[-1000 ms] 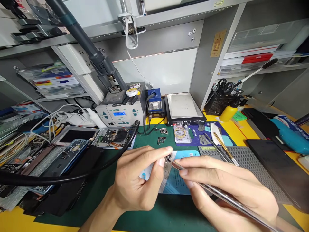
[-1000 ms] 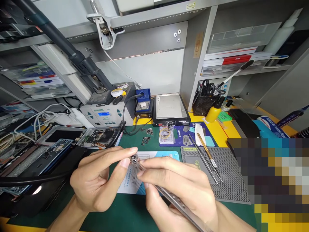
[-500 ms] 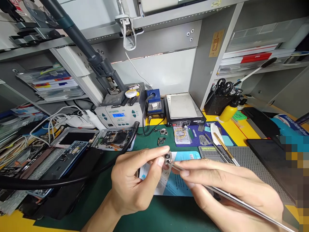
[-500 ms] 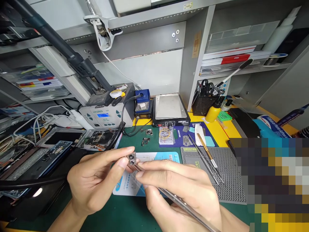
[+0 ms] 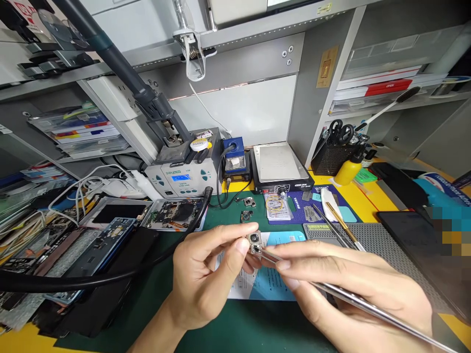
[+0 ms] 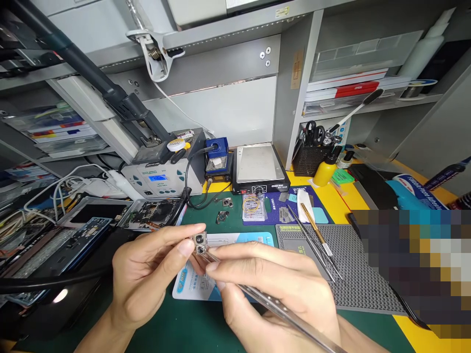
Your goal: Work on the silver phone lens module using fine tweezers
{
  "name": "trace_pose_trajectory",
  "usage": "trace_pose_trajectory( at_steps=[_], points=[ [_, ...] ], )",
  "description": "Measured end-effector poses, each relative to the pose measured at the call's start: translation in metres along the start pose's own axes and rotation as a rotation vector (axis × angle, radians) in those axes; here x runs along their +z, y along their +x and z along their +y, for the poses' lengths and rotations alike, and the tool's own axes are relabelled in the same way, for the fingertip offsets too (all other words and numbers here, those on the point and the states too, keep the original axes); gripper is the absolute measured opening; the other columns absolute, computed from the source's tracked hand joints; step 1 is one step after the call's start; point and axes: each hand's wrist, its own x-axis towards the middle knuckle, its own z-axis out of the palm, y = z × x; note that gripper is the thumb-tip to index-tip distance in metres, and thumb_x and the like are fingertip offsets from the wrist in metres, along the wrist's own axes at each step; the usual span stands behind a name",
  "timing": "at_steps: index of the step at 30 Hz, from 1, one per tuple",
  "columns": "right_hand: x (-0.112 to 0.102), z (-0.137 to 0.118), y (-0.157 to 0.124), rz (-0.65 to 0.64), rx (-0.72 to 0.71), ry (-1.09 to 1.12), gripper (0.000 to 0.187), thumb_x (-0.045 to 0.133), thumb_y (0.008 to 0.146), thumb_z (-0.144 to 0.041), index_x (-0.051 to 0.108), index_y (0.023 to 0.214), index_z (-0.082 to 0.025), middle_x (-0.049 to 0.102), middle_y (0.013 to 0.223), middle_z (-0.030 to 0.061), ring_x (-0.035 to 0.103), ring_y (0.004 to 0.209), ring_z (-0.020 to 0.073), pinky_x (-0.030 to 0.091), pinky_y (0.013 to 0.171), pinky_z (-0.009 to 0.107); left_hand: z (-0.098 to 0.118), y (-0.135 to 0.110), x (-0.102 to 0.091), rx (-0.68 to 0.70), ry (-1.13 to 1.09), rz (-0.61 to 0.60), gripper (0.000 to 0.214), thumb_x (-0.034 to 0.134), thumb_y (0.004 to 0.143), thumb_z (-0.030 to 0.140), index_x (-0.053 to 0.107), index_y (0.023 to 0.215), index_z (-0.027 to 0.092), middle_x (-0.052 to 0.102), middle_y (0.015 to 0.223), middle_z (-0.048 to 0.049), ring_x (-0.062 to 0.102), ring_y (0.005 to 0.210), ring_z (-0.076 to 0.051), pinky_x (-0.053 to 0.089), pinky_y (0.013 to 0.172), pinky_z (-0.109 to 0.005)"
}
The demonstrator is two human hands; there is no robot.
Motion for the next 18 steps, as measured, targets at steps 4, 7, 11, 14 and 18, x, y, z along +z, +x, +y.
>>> trace_pose_trajectory(
  at_steps=[4,7,11,14,18],
  points=[
    [0.003,0.001,0.0,0.018,0.034,0.022,0.031,0.066,0.073,0.003,0.078,0.087,-0.022,0.085,0.089,-0.0019,0.082,0.083,0.0119,0.06,0.084,0.009,0.001,0.001,0.001,-0.015,-0.015,0.013,0.029,0.062,0.096,0.011,0.079,0.116,0.024,0.078,0.077,0.0006,0.075,0.062,-0.012,0.06,0.059,-0.016],
    [0.005,0.002,-0.002,0.023,0.028,0.017,0.03,0.066,0.074,0.002,0.078,0.087,-0.022,0.085,0.088,-0.0019,0.082,0.083,0.011,0.058,0.084,0.007,0.001,0.002,-0.001,-0.011,-0.01,0.013,0.03,0.06,0.097,0.011,0.079,0.116,0.026,0.075,0.078,0.0012,0.074,0.064,-0.01,0.059,0.06,-0.016],
    [0.005,0.004,-0.013,-0.023,0.026,0.044,0.033,0.066,0.077,0.004,0.078,0.094,-0.021,0.085,0.101,0.0019,0.082,0.089,0.0132,0.06,0.087,0.01,0.0,0.002,-0.003,0.035,0.073,0.011,0.029,0.059,0.098,0.012,0.078,0.116,0.025,0.072,0.076,0.001,0.073,0.065,-0.011,0.057,0.06,-0.019],
    [0.004,0.007,-0.022,-0.036,-0.01,0.015,0.033,0.068,0.077,0.003,0.079,0.097,-0.021,0.083,0.108,0.0035,0.081,0.091,0.0139,0.058,0.091,0.011,-0.001,0.002,-0.003,0.082,0.135,0.005,0.03,0.058,0.098,0.011,0.077,0.118,0.023,0.071,0.08,0.0006,0.07,0.065,-0.01,0.055,0.06,-0.019],
    [0.005,0.007,-0.024,-0.029,-0.011,-0.02,0.031,0.069,0.077,0.003,0.08,0.095,-0.019,0.083,0.107,0.004,0.081,0.092,0.0131,0.056,0.094,0.01,-0.002,0.002,-0.004,0.147,0.196,-0.012,0.03,0.058,0.096,0.009,0.076,0.117,0.02,0.07,0.08,-0.0004,0.064,0.063,-0.01,0.052,0.059,-0.022]
  ],
)
